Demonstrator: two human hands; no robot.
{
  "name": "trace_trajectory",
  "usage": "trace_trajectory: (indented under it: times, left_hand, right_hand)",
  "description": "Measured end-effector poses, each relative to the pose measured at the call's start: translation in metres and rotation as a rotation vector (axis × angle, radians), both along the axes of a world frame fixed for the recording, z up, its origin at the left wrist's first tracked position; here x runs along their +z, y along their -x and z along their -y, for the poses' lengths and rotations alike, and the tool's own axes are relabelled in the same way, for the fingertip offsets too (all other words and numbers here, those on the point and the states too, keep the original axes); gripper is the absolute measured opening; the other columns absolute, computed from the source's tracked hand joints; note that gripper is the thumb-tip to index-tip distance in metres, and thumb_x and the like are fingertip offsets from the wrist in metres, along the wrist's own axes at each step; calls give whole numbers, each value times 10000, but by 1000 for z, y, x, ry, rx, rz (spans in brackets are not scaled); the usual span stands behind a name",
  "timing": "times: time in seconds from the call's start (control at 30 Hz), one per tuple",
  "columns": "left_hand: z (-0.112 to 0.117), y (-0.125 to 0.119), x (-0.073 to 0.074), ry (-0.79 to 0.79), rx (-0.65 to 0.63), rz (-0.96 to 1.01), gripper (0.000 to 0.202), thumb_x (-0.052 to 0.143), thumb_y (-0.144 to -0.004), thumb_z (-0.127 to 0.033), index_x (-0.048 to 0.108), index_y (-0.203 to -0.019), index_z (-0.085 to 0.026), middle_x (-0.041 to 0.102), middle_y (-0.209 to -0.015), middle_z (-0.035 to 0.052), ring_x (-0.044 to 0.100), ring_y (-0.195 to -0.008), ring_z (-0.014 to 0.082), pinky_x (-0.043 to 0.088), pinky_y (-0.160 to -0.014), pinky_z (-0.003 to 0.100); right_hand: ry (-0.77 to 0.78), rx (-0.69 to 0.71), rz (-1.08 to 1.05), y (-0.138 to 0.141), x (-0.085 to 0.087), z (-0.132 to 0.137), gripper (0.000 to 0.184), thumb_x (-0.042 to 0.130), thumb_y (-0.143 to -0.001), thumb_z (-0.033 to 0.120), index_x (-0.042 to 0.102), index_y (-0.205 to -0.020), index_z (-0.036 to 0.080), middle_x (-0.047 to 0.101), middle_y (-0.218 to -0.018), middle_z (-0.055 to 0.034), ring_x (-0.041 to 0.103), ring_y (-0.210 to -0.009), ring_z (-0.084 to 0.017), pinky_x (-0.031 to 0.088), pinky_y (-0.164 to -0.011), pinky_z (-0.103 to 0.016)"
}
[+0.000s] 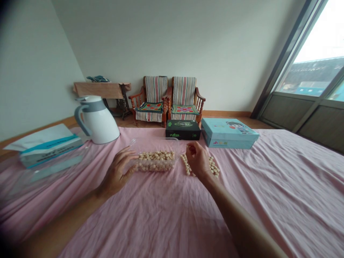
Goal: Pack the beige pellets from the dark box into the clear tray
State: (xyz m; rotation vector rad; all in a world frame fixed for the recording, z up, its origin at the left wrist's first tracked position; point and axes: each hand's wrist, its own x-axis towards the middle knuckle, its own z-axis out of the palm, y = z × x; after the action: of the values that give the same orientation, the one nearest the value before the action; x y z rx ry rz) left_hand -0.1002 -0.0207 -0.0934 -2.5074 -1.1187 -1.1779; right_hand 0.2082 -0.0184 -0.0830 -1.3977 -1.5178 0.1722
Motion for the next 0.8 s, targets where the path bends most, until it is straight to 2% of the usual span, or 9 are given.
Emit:
trace_trajectory:
  times: [0.1, 0.13, 0.17, 0.23, 0.3, 0.37, 0.5, 0.67, 0.8]
  left_hand:
    - [1, 0, 0, -2, -4, 13, 227, 528, -895, -259, 544, -1113, -199, 549, -1196, 80, 396, -1293, 252, 346, -1102, 472]
    - [1, 0, 0, -4, -5, 20, 234, 529, -894, -254, 542, -1122, -201, 549, -1204, 79, 396, -1295, 251, 349, -1100, 471]
    - [1, 1, 0, -8, -6, 26, 239, 529, -894, -248, 541, -1128, -202, 550, -1209, 78, 397, -1296, 251, 354, -1097, 471]
    - [2, 1, 0, -16, -14, 33, 244, 533, -892, -237, 541, -1133, -204, 559, -1205, 74, 401, -1296, 252, 364, -1088, 472]
    - [4, 1, 0, -26, -28, 40, 250, 536, -889, -224, 539, -1138, -205, 567, -1199, 73, 410, -1290, 252, 375, -1078, 472]
    - [4, 1, 0, -29, -43, 49, 261, 532, -889, -211, 533, -1150, -204, 566, -1206, 76, 420, -1283, 251, 380, -1073, 474]
    - [4, 0, -1, -22, -53, 37, 252, 517, -891, -192, 531, -1143, -200, 557, -1227, 84, 425, -1282, 254, 381, -1070, 480]
    - [3, 5, -1, -24, -51, -21, 202, 494, -896, -191, 546, -1090, -207, 554, -1237, 86, 424, -1285, 258, 389, -1063, 480]
    - [2, 10, -2, -44, -22, -70, 246, 492, -891, -194, 535, -1132, -207, 536, -1277, 94, 437, -1280, 263, 395, -1064, 482]
  right_hand:
    - [-17, 259, -198, 5, 9, 3, 298, 538, -824, 308, 628, -1068, 162, 713, -916, -74, 652, -790, -160, 501, -715, -280]
    - [-14, 306, -230, 5, 10, 4, 315, 526, -833, 309, 623, -1092, 159, 715, -948, -80, 659, -808, -159, 509, -732, -287]
    - [-10, 306, -241, 4, 9, 4, 313, 508, -842, 305, 625, -1091, 156, 716, -952, -82, 662, -798, -157, 512, -728, -288]
    - [23, 204, -201, -2, 6, 4, 287, 468, -852, 285, 644, -1035, 152, 718, -899, -76, 659, -741, -151, 503, -680, -277]
    - [99, 93, -72, -12, 2, 4, 245, 468, -828, 245, 664, -946, 158, 715, -823, -58, 646, -703, -151, 476, -646, -262]
    - [208, 57, 118, -19, -1, 6, 208, 485, -788, 193, 676, -866, 168, 707, -776, -44, 633, -704, -157, 447, -648, -258]
    - [331, 52, 451, -23, -3, 3, 223, 473, -787, 134, 690, -825, 166, 700, -820, -67, 616, -781, -176, 402, -703, -269]
    - [318, 104, 578, -20, -2, -21, 262, 496, -813, 154, 689, -989, 149, 688, -960, -108, 597, -955, -196, 385, -782, -253]
    - [409, 125, 694, -14, -2, -42, 210, 502, -812, 205, 698, -856, 144, 700, -857, -122, 628, -818, -208, 381, -682, -270]
